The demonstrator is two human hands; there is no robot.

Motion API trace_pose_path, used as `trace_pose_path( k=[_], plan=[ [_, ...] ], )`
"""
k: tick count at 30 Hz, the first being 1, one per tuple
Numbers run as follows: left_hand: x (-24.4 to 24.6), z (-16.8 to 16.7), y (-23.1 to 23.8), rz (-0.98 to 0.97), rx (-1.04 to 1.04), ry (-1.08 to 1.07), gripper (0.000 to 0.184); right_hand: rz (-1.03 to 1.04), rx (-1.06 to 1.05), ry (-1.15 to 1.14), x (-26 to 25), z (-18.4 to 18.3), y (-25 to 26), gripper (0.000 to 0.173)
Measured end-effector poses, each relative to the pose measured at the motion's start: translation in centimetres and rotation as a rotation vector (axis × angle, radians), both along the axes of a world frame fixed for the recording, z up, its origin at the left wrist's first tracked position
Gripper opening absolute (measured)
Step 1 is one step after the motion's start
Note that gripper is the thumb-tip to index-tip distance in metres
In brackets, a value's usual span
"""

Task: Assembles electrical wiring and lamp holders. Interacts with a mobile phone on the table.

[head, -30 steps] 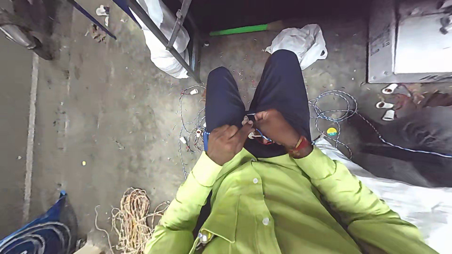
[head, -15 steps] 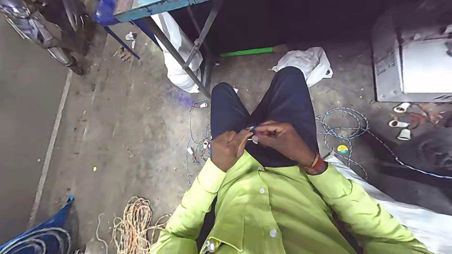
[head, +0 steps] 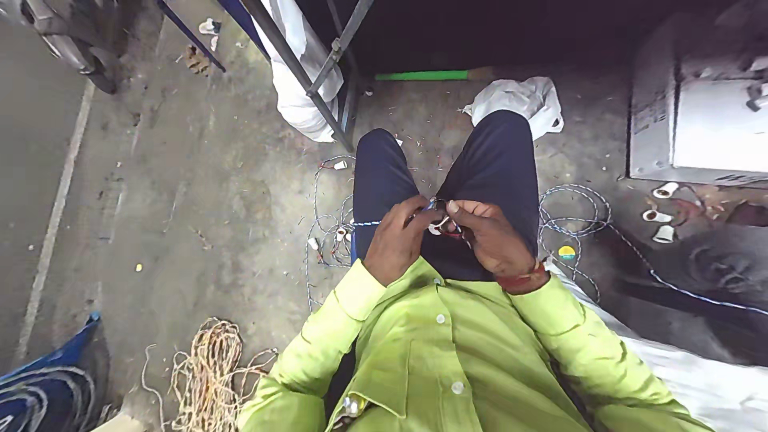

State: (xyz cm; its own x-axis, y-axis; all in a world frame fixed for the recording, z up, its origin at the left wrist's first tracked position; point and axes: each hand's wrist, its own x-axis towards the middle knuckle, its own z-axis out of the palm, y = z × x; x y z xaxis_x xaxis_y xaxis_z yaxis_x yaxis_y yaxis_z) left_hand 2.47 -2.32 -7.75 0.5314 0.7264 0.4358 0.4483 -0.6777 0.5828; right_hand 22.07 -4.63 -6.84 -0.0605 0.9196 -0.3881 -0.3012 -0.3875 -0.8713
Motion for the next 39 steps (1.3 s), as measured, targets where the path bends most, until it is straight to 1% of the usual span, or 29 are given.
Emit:
trace_pose_path(
  k=[2, 4, 8, 12, 15, 18, 20, 22, 27, 30, 33, 36, 38, 39],
  plan=[
    [-0.1, 0.3, 0.3, -0.014, 0.003, -0.020, 0.018, 0.009, -0.098, 0.074, 0.3, 0.4, 0.6, 0.025],
    [-0.3, 0.6, 0.1, 0.011, -0.020, -0.048, 0.017, 0.041, -0.131, 0.108, 0.5, 0.6, 0.5, 0.026],
    [-0.9, 0.4, -0.4, 0.089, -0.113, -0.099, 0.017, 0.064, -0.017, 0.116, 0.5, 0.3, -0.6, 0.021],
    [-0.7, -0.2, 0.0, 0.036, -0.079, -0.171, 0.012, 0.019, 0.081, 0.084, 0.4, -0.7, -0.5, 0.019],
    [-0.1, -0.3, 0.1, 0.046, -0.063, -0.251, 0.007, -0.007, 0.097, 0.085, 0.1, -0.8, -0.1, 0.020],
    [0.6, -0.4, -0.5, 0.120, -0.176, -0.282, 0.012, -0.012, 0.121, 0.092, 0.0, -1.1, 0.1, 0.020],
    [0.8, -0.6, -1.0, 0.183, -0.259, -0.291, 0.010, -0.006, 0.131, 0.081, -0.2, -1.2, 0.0, 0.020],
    [0.8, -0.9, -1.1, 0.211, -0.301, -0.304, 0.008, 0.000, 0.140, 0.065, -0.2, -1.3, -0.3, 0.020],
    [1.1, -0.8, -0.9, 0.220, -0.331, -0.353, 0.012, -0.004, 0.188, 0.003, 0.0, -1.4, -0.3, 0.020],
    [1.2, -0.9, -0.9, 0.197, -0.297, -0.305, 0.010, 0.007, 0.202, 0.000, -0.1, -1.3, -0.3, 0.020],
    [1.4, -1.1, -1.1, 0.157, -0.300, -0.287, 0.016, 0.016, 0.183, 0.008, -0.2, -1.5, -0.4, 0.021],
    [0.9, -0.7, -0.8, 0.103, -0.405, -0.279, 0.019, 0.017, 0.183, -0.027, -0.4, -1.8, -0.5, 0.020],
    [0.0, -0.7, -0.5, 0.041, -0.557, -0.349, 0.020, 0.014, 0.217, -0.102, -0.5, -1.8, -0.5, 0.016],
    [-0.4, -0.9, -0.4, 0.019, -0.653, -0.425, 0.020, 0.031, 0.238, -0.132, -0.4, -1.7, -0.5, 0.015]
  ],
)
